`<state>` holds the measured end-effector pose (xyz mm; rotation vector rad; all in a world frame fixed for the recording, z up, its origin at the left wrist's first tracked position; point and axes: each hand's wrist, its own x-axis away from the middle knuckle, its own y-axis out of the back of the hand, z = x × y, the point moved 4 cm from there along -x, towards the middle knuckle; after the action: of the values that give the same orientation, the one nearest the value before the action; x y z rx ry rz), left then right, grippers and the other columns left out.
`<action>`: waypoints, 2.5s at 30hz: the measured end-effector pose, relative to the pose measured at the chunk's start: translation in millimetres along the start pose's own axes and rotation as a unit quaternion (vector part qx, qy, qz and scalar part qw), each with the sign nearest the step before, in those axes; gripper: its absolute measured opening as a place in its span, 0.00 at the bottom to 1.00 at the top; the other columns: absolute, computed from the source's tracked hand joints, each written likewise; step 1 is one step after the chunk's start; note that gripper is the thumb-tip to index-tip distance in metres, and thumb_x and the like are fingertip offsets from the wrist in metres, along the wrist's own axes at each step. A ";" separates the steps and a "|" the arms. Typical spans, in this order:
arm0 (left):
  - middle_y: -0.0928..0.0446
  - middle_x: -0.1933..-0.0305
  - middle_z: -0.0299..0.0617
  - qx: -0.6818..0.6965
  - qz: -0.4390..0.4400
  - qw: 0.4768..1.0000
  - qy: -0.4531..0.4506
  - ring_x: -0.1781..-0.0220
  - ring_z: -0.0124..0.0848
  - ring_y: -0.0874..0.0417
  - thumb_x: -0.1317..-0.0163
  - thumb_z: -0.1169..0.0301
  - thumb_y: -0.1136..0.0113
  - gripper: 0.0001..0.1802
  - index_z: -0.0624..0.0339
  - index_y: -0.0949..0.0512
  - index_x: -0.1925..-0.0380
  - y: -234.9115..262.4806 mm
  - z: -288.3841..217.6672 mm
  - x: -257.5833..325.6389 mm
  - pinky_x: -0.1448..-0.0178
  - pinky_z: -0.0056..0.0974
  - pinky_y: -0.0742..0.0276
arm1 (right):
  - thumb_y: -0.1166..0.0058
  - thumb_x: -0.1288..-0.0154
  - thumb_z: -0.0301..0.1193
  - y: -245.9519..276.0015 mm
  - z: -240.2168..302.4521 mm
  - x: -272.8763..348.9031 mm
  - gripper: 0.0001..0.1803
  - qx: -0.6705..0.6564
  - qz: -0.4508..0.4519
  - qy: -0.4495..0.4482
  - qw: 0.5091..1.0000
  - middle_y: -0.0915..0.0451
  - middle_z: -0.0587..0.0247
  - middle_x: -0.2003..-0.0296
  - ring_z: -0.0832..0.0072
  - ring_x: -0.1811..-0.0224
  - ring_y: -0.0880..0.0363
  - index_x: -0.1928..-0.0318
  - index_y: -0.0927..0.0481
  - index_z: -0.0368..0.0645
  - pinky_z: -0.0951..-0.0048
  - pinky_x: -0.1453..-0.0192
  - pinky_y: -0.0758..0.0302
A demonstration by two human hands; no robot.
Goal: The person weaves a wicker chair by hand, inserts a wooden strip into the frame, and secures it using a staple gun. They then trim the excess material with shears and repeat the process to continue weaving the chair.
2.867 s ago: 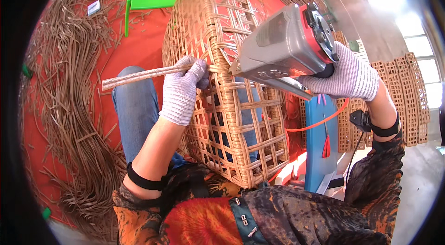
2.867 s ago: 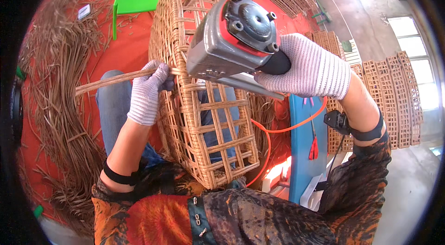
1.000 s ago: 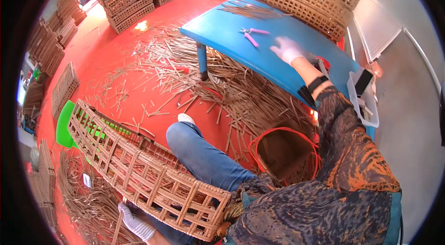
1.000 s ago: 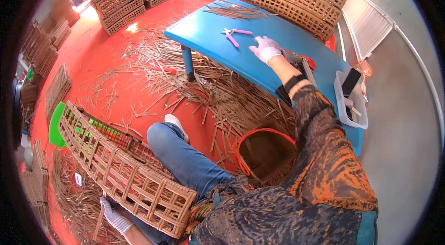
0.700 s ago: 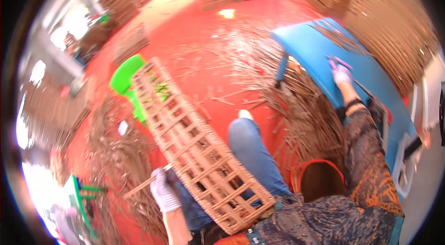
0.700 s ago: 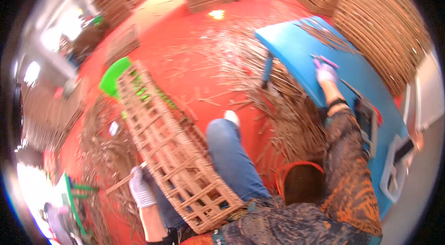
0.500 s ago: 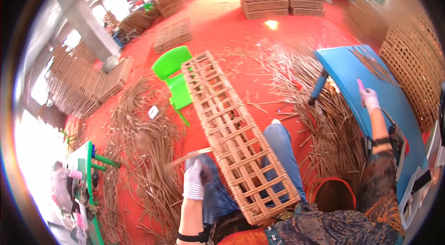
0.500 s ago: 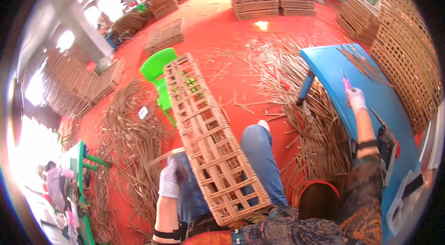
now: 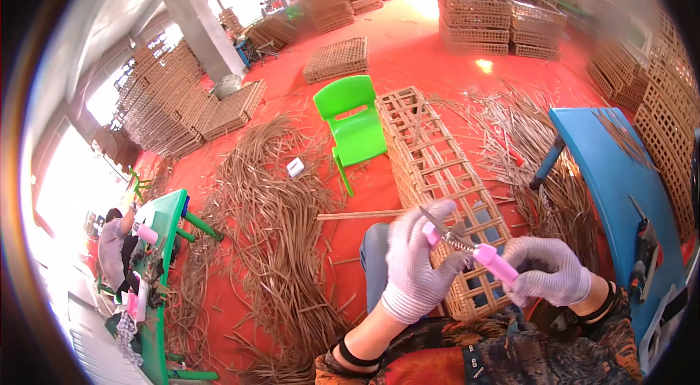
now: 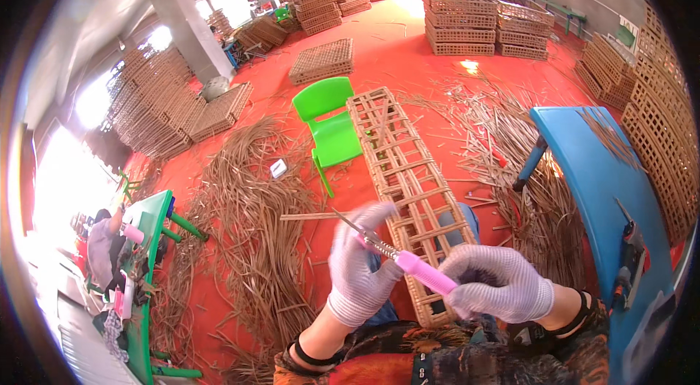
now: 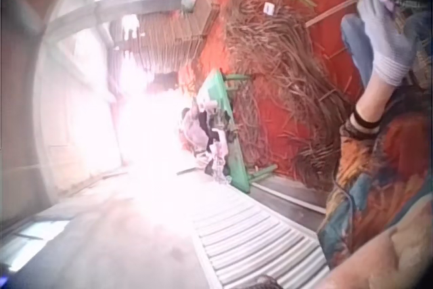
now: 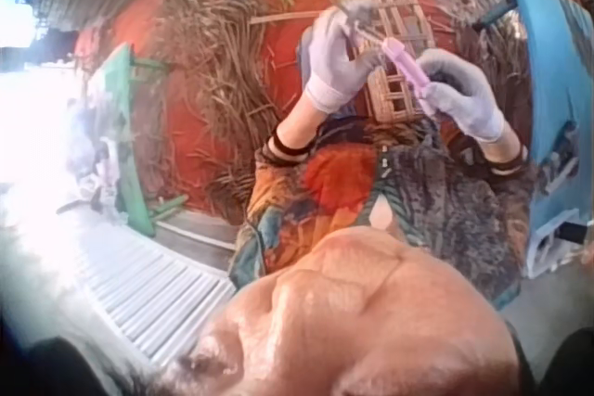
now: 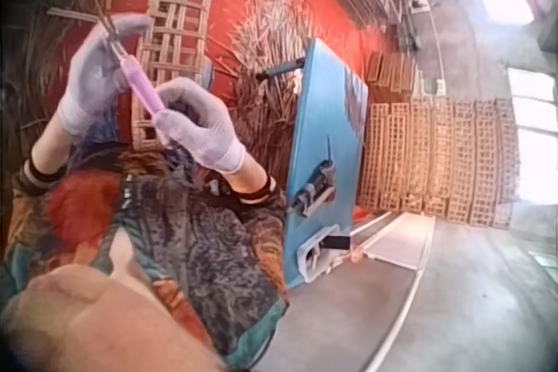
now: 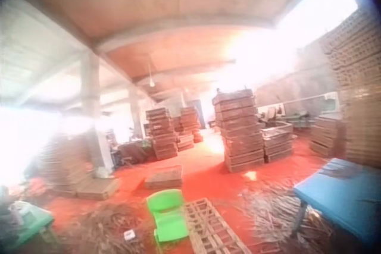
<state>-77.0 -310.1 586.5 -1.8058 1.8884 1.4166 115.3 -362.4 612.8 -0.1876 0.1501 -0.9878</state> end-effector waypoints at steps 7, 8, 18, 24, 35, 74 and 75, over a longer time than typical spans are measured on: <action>0.27 0.49 0.47 0.313 -0.045 0.937 0.147 0.50 0.35 0.21 0.34 0.78 0.47 0.17 0.65 0.29 0.45 -10.0 14.8 27.9 0.45 0.35 0.25 | 0.30 0.47 0.35 -27.0 -9.5 -44.9 0.41 0.414 -0.044 0.120 0.901 0.30 0.50 0.45 0.64 0.42 0.29 0.37 0.36 0.35 0.63 0.41 0.29; 0.28 0.48 0.47 0.274 -0.055 0.952 0.125 0.49 0.36 0.22 0.35 0.79 0.47 0.20 0.64 0.29 0.42 -13.2 6.0 22.7 0.44 0.35 0.26 | 0.30 0.48 0.36 -23.9 -17.0 -49.4 0.44 0.372 -0.058 0.129 0.917 0.33 0.48 0.40 0.61 0.36 0.33 0.34 0.39 0.35 0.62 0.36 0.32; 0.28 0.43 0.48 0.092 0.028 0.991 0.096 0.41 0.39 0.27 0.44 0.85 0.46 0.27 0.65 0.31 0.41 -13.3 34.3 17.2 0.41 0.39 0.27 | 0.38 0.41 0.43 5.4 -34.5 -74.9 0.31 -0.017 -0.093 0.159 0.983 0.27 0.51 0.46 0.60 0.44 0.27 0.45 0.35 0.37 0.53 0.36 0.34; 0.22 0.57 0.38 0.381 -0.114 0.813 0.424 0.58 0.26 0.22 0.34 0.72 0.46 0.18 0.65 0.28 0.45 -42.3 149.3 78.7 0.53 0.32 0.26 | 0.37 0.45 0.41 23.9 -33.0 -48.0 0.24 0.054 -0.104 0.172 0.978 0.25 0.53 0.61 0.59 0.58 0.22 0.56 0.30 0.37 0.54 0.47 0.27; 0.19 0.66 0.40 0.570 -0.138 0.704 0.401 0.66 0.26 0.18 0.30 0.68 0.47 0.11 0.65 0.22 0.57 -86.3 159.6 62.9 0.63 0.29 0.23 | 0.33 0.53 0.48 4.6 -50.9 -71.2 0.29 0.781 -0.226 0.045 0.581 0.25 0.63 0.65 0.61 0.59 0.27 0.51 0.26 0.54 0.58 0.54 0.32; 0.21 0.65 0.43 0.666 -0.088 0.634 0.383 0.64 0.32 0.20 0.31 0.65 0.46 0.11 0.62 0.26 0.58 -77.5 161.8 86.6 0.57 0.37 0.25 | 0.44 0.42 0.53 15.9 -56.6 -97.3 0.26 0.876 -0.143 -0.068 0.455 0.22 0.57 0.63 0.62 0.57 0.23 0.53 0.24 0.47 0.58 0.52 0.28; 0.21 0.65 0.43 0.673 -0.089 0.628 0.381 0.64 0.33 0.20 0.31 0.66 0.47 0.11 0.62 0.26 0.58 -76.9 163.0 86.9 0.57 0.37 0.25 | 0.44 0.42 0.53 17.4 -57.1 -98.1 0.26 0.876 -0.141 -0.068 0.456 0.22 0.57 0.63 0.62 0.57 0.23 0.53 0.24 0.47 0.58 0.52 0.28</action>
<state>-110.1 -240.8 401.7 -1.5172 1.8827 -0.9899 64.2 -275.8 557.3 1.7136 -1.1395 -0.9942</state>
